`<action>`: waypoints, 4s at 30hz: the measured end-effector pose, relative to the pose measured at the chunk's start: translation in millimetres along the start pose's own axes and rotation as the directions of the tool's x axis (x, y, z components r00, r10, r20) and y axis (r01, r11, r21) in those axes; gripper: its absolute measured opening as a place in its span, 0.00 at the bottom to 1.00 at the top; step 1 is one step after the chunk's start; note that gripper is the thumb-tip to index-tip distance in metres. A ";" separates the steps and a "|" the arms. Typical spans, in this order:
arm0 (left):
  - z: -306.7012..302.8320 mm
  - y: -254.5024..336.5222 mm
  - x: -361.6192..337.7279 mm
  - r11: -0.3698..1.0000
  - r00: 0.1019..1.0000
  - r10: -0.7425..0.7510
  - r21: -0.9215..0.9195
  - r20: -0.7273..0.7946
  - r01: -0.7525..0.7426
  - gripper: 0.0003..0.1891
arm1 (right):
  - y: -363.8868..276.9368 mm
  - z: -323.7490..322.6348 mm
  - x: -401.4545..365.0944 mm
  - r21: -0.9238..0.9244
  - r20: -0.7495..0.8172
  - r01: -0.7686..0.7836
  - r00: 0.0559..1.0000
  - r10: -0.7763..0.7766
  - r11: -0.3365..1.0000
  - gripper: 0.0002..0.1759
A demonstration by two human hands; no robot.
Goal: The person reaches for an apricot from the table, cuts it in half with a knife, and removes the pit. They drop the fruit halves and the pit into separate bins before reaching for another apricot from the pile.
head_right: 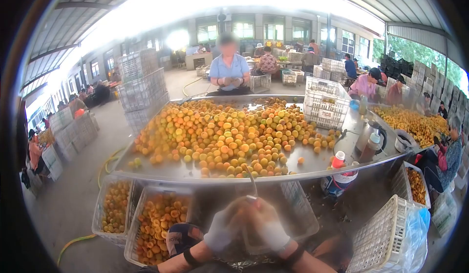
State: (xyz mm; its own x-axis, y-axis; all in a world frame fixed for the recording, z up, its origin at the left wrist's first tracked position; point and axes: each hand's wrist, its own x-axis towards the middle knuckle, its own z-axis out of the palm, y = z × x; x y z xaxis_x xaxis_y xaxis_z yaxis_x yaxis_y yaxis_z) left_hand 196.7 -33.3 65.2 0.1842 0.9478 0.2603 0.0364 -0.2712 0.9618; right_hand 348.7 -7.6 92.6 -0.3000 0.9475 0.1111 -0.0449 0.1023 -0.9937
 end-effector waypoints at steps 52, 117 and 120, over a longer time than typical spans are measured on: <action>-0.1 -24.6 7.3 0.902 0.983 -0.157 -0.419 -0.092 0.105 0.18 | 41.0 -0.9 3.5 -0.362 0.158 0.374 0.928 -0.339 0.854 0.12; -140.9 -72.2 14.8 0.810 0.908 -0.133 0.484 -0.397 0.330 0.17 | 57.1 -94.6 28.9 0.351 -0.422 -0.029 0.887 0.186 0.936 0.11; -233.6 -58.0 -35.1 0.479 0.842 -0.308 0.692 -0.444 0.540 0.21 | 66.0 -104.8 16.1 0.381 -0.392 -0.053 0.895 0.213 0.923 0.14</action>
State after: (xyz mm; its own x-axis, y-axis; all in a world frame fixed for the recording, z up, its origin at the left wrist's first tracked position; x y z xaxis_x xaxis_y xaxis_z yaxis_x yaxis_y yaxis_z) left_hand -41.3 -11.7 20.0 -0.2921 0.9556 -0.0393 0.7967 0.2658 0.5428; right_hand 440.7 46.1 27.6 0.0951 0.9886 -0.1165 -0.3882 -0.0709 -0.9188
